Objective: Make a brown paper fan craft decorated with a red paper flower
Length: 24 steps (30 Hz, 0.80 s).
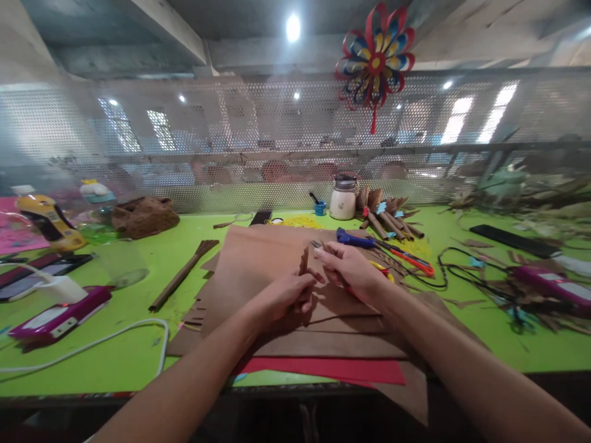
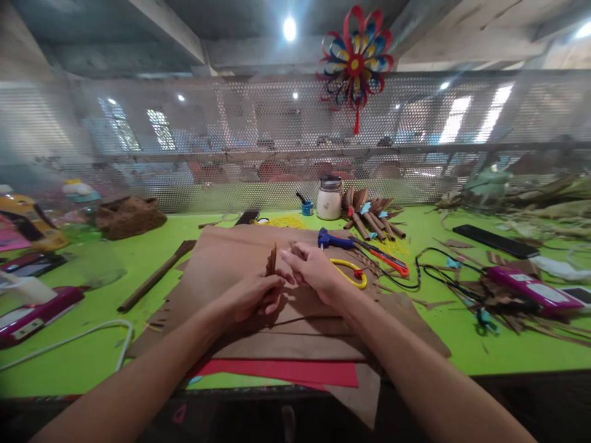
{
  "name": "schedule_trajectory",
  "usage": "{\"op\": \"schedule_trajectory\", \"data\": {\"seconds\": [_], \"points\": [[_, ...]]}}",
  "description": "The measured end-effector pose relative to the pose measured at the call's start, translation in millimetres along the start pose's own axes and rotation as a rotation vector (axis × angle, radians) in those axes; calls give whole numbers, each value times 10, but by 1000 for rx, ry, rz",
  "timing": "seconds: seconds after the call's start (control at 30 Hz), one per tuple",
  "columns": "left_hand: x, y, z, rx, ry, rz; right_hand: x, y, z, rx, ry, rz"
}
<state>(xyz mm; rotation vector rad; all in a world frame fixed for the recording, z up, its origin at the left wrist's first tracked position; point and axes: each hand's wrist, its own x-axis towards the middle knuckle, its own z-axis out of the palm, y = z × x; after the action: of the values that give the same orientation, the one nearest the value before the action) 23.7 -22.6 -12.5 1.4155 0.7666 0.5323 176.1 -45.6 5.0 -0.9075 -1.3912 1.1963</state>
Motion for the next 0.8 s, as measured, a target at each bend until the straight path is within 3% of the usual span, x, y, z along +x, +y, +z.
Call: {"op": "schedule_trajectory", "data": {"seconds": [0.13, 0.23, 0.43, 0.57, 0.8], "points": [[27, 5, 65, 245, 205, 160, 0, 25, 82, -143, 108, -82], [42, 24, 91, 241, 240, 275, 7, 33, 67, -151, 156, -118], [23, 43, 25, -26, 80, 88, 55, 22, -102, -20, 166, -82], [-15, 79, -37, -121, -58, 94, 70, 3, -181, 20, 106, -44], [-83, 149, -22, -160, -121, 38, 56, -15, -235, 21, 57, 12]]}}
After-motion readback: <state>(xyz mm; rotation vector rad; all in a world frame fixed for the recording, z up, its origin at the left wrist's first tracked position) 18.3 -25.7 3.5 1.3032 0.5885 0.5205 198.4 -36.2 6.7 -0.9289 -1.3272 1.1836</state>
